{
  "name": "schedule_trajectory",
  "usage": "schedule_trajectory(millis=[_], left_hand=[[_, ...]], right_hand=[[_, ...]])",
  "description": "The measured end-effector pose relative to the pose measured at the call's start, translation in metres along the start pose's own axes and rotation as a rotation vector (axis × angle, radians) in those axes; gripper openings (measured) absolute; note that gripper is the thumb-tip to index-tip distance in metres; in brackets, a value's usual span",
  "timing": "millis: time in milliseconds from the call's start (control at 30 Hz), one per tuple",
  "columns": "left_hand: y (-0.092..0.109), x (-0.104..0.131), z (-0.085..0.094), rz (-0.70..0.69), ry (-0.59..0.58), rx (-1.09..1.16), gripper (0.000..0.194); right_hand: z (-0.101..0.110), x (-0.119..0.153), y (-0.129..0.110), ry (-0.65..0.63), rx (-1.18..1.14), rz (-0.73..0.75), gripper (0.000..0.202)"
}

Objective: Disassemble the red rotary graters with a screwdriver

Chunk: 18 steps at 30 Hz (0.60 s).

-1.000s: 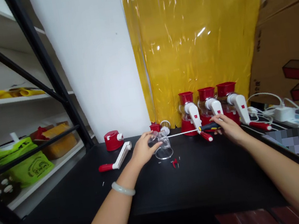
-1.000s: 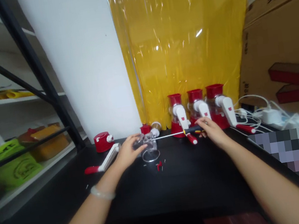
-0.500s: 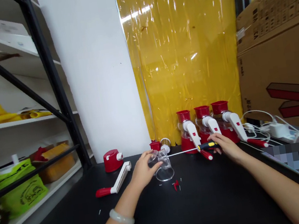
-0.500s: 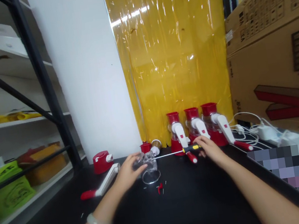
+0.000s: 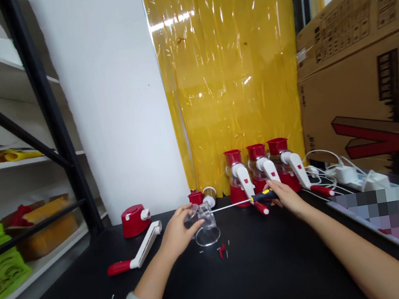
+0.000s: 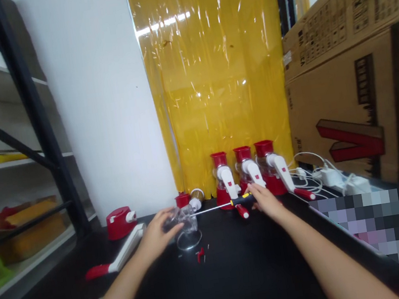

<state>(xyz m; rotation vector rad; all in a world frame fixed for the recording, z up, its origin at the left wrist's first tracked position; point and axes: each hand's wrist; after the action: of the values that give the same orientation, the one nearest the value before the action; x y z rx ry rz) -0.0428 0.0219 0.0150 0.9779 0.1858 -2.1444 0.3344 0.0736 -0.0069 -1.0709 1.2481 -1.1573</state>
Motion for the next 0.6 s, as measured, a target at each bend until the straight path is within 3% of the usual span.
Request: schedule_trajectory(millis=[133,267,467,600], left_hand=[[-0.001,-0.001,-0.002,-0.014,0.014,-0.003,0.036],[0.000,-0.001,-0.002,-0.002,-0.001,-0.014,0.037],[-0.002,0.000,-0.003,-0.007,0.008,-0.029,0.038],[-0.003,0.000,-0.004,-0.005,-0.001,-0.030,0.039]], right_hand=[[0.000,0.007,-0.006,-0.039,-0.173,-0.003,0.026],[-0.002,0.015,-0.013,-0.146,-0.337,-0.027,0.036],[-0.002,0.003,-0.002,-0.014,-0.172,-0.045,0.042],[0.000,0.000,0.002,-0.022,-0.073,-0.039,0.036]])
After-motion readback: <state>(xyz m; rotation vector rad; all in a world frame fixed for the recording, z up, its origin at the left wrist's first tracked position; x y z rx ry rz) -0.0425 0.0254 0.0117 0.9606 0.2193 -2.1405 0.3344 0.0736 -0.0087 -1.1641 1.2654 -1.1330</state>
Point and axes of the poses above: each hand's wrist, its own x-axis away from the middle knuckle, its own z-axis out of the back of the hand, y = z × x, and after that the axes turned 15 degrees about -z, right-handed
